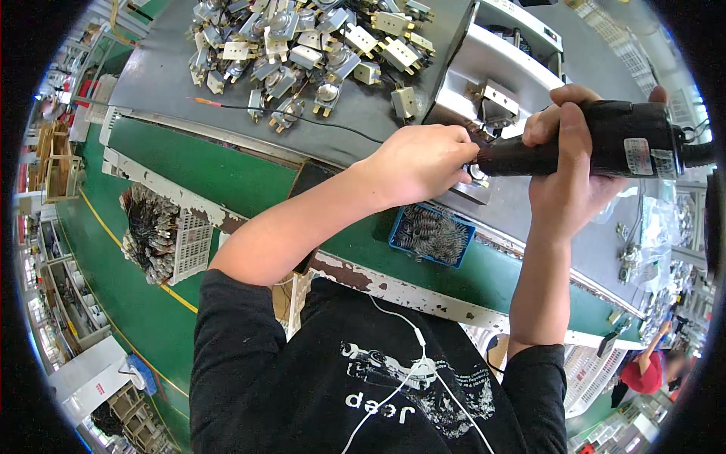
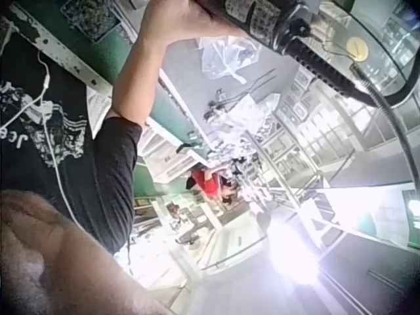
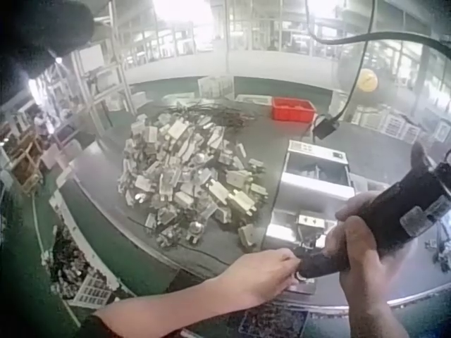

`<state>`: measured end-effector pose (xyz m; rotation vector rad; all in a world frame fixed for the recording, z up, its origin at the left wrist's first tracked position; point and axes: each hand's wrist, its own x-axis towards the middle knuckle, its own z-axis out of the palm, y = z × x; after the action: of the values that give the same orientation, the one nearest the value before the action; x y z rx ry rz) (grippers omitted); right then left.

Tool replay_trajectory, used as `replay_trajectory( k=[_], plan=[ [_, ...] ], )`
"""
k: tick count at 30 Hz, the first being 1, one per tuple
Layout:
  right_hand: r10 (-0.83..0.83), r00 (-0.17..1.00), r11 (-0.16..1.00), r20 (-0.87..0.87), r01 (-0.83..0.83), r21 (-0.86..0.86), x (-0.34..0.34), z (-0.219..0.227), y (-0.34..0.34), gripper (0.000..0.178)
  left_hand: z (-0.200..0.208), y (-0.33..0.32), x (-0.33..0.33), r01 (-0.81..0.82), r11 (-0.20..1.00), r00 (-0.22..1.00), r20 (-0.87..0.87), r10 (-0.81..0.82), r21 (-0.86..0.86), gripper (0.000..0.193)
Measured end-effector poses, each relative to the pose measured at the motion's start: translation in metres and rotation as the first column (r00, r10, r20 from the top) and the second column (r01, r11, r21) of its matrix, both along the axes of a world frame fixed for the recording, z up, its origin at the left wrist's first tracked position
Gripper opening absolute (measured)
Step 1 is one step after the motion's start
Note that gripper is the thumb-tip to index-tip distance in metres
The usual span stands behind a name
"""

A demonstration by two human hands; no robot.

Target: Assembling small electronic or mechanical components using an electric screwdriver on a factory production line.

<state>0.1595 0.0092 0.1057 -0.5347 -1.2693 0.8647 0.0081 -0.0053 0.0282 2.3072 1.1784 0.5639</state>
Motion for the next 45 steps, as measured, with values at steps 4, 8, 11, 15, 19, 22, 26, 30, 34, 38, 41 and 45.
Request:
replay_trajectory(
  k=[4, 8, 11, 15, 19, 22, 26, 30, 34, 38, 41, 45],
  plan=[
    [0.066, 0.997, 0.996, -0.025, -0.065, 0.057, 0.001, 0.003, -0.001, 0.067, 0.002, -0.001, 0.002, -0.005, 0.998, 1.000, -0.010, 0.006, 0.057, 0.019],
    [0.067, 0.991, 0.997, 0.118, -0.071, 0.030, 0.007, 0.003, -0.003, 0.087, 0.007, -0.001, 0.004, -0.011, 0.999, 0.993, -0.115, 0.007, -0.042, 0.024],
    [0.069, 0.998, 0.998, -0.010, -0.069, -0.010, 0.005, -0.002, -0.002, 0.080, 0.003, -0.001, 0.004, -0.016, 0.999, 0.999, -0.041, 0.017, 0.029, 0.017],
    [0.108, 0.994, 0.994, -0.014, -0.108, -0.023, 0.009, -0.005, -0.001, 0.087, 0.006, 0.001, 0.004, -0.011, 0.998, 0.993, -0.116, 0.004, -0.057, 0.025],
    [0.202, 0.978, 0.978, 0.055, -0.204, 0.046, 0.014, -0.004, 0.002, 0.090, 0.006, 0.000, 0.003, -0.013, 0.999, 0.993, -0.116, 0.007, -0.052, 0.024],
    [0.272, 0.961, 0.957, 0.048, -0.275, 0.087, 0.015, -0.005, 0.005, 0.094, 0.009, 0.001, 0.004, -0.009, 0.998, 0.993, -0.117, 0.001, -0.069, 0.024],
    [0.287, 0.957, 0.958, -0.044, -0.287, 0.022, 0.016, -0.009, 0.005, 0.097, 0.003, 0.000, 0.004, -0.012, 0.998, 0.995, -0.104, 0.007, -0.054, 0.023],
    [0.309, 0.950, 0.949, -0.049, -0.304, 0.080, 0.016, -0.008, 0.005, 0.094, 0.001, -0.001, 0.005, -0.020, 0.999, 0.995, -0.096, 0.015, -0.050, 0.023],
    [0.257, 0.962, 0.965, 0.095, -0.260, 0.019, 0.021, -0.006, 0.005, 0.090, 0.001, -0.002, 0.003, -0.026, 1.000, 0.999, -0.031, 0.026, 0.004, 0.020],
    [0.249, 0.964, 0.967, 0.095, -0.253, 0.026, 0.019, -0.007, 0.005, 0.091, 0.000, -0.001, 0.004, -0.022, 0.999, 0.996, -0.089, 0.018, -0.039, 0.025],
    [0.213, 0.973, 0.977, 0.089, -0.212, -0.021, 0.017, -0.007, 0.002, 0.091, -0.005, -0.003, 0.004, -0.039, 0.998, 0.999, 0.016, 0.038, 0.050, 0.016],
    [0.299, 0.954, 0.952, -0.016, -0.297, 0.078, 0.017, -0.013, 0.006, 0.058, -0.006, -0.003, 0.004, -0.044, 0.997, 0.999, 0.028, 0.042, 0.064, 0.016]
  ],
)
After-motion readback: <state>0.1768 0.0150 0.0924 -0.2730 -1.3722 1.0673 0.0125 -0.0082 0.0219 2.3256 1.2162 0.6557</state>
